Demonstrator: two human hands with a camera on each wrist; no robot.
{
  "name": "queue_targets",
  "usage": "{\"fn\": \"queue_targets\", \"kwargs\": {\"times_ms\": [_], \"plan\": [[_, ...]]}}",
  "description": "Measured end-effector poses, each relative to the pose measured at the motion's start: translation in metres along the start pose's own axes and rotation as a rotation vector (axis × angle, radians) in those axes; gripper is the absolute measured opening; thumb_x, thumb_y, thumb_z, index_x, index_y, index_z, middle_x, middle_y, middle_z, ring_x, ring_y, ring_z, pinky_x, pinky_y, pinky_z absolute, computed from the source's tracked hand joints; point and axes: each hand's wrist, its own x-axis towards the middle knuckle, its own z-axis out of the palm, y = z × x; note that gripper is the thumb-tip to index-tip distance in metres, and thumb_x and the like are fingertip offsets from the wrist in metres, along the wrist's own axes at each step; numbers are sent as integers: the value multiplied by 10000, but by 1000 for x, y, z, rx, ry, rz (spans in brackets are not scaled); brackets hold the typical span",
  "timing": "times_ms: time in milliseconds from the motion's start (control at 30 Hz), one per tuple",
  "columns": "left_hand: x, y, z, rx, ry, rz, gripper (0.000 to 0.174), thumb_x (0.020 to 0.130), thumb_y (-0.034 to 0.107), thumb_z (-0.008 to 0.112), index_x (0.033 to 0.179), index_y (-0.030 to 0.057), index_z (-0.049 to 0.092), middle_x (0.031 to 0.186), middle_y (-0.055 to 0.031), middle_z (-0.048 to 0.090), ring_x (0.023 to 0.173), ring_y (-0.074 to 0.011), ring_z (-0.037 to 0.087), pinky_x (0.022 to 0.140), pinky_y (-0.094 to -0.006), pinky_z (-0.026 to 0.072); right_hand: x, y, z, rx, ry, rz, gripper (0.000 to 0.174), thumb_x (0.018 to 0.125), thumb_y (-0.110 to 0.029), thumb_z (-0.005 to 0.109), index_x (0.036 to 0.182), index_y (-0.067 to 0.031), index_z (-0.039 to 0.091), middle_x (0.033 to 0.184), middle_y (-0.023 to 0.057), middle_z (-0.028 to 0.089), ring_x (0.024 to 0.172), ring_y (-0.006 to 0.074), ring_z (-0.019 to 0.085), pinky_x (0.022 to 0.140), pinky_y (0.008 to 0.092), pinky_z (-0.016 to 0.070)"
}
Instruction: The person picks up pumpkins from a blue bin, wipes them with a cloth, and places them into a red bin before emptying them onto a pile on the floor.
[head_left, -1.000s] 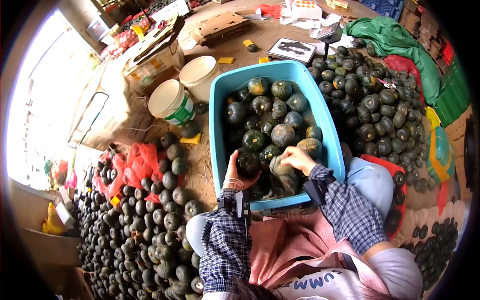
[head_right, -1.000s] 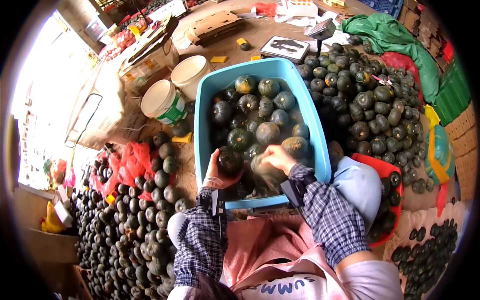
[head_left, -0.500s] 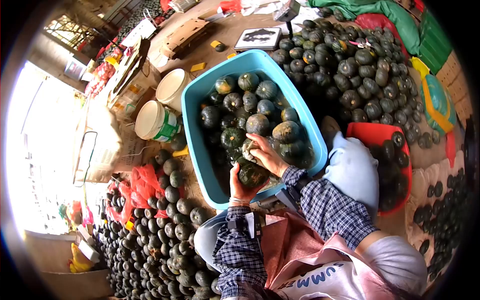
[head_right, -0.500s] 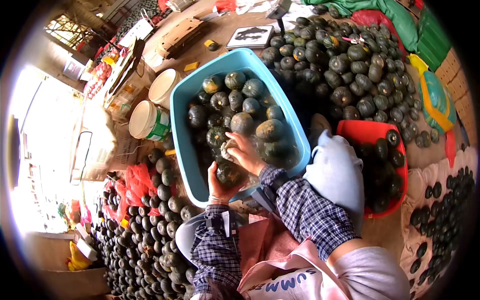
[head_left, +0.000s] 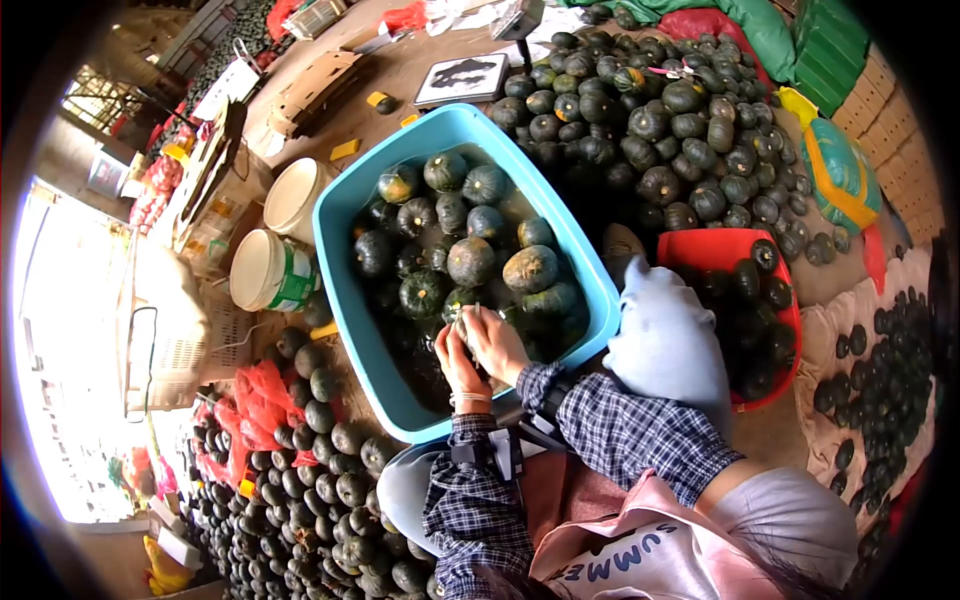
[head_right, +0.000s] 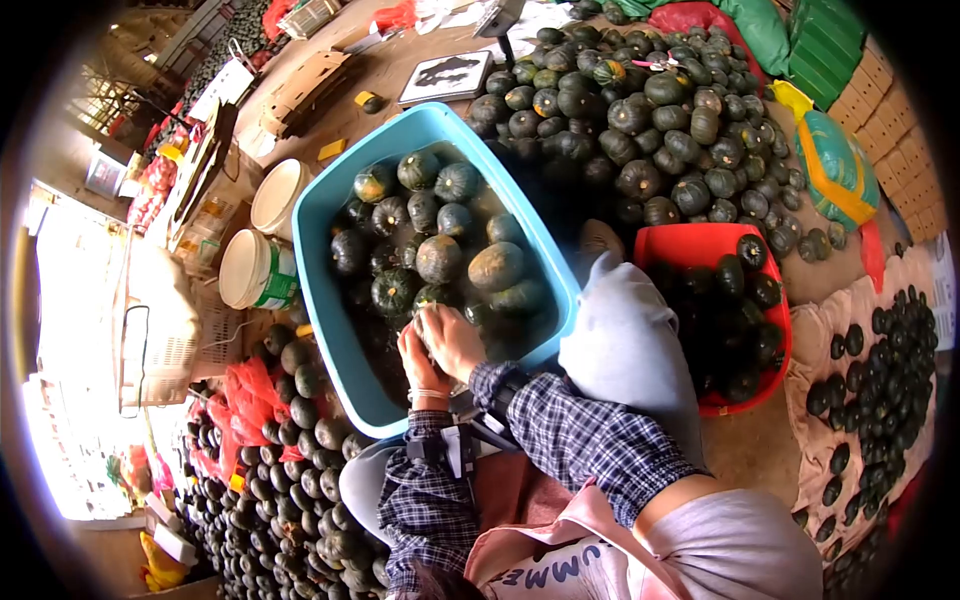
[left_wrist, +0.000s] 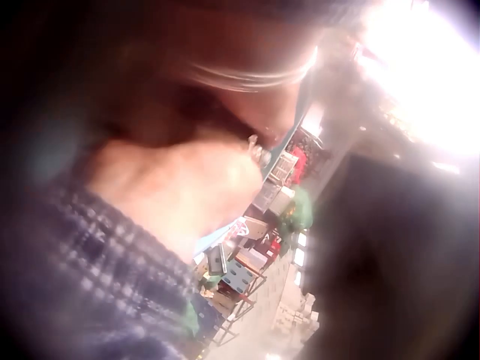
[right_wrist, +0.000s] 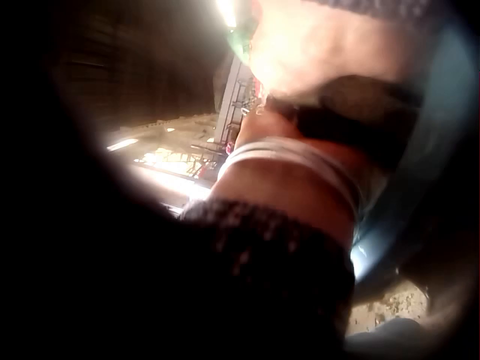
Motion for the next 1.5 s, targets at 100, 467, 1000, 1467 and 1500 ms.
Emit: {"fn": "queue_targets", "kwargs": {"times_ms": [100, 467, 1000, 1467, 1500], "plan": [[-14, 23, 7, 103, -87, -55, 336, 866, 193, 569, 1176, 72, 529, 1078, -66, 564, 975, -167, 529, 856, -282, 438, 22, 21, 6, 550, -87, 507, 362, 923, -379, 466, 911, -52, 620, 823, 116, 628, 760, 235, 580, 661, 342, 443], [-3, 47, 11, -99, -173, 29, 428, 943, 374, 439, 1213, 64, 557, 1177, -93, 571, 1083, -214, 541, 928, -354, 439, 22, -10, -34, 1623, -299, 666, 359, 942, -341, 440, 1036, -56, 637, 976, 48, 676, 873, 163, 646, 796, 311, 527], [12, 14, -38, -777, -394, -293, 433, 917, 435, 476, 1106, 74, 622, 1103, -93, 648, 1025, -239, 602, 933, -364, 468, -37, -23, 4, -159, -162, -383, 442, 949, -176, 456, 1368, -42, 406, 1448, 146, 336, 1396, 295, 208, 1120, 432, 165], [-23, 54, 2, -515, -262, -264, 622, 802, 539, 491, 1226, 85, 539, 1202, -119, 576, 1095, -296, 553, 961, -444, 432, 22, 20, -3, 924, -254, 421, 439, 992, -347, 361, 1190, -13, 565, 1139, 70, 625, 1043, 142, 574, 912, 281, 442], [-23, 59, 8, -550, -207, -236, 625, 798, 551, 490, 1217, 90, 544, 1192, -116, 583, 1087, -295, 559, 962, -444, 434, 19, 22, 5, 721, -189, 219, 460, 998, -352, 333, 1232, -6, 525, 1191, 94, 593, 1110, 163, 537, 954, 288, 413]]}}
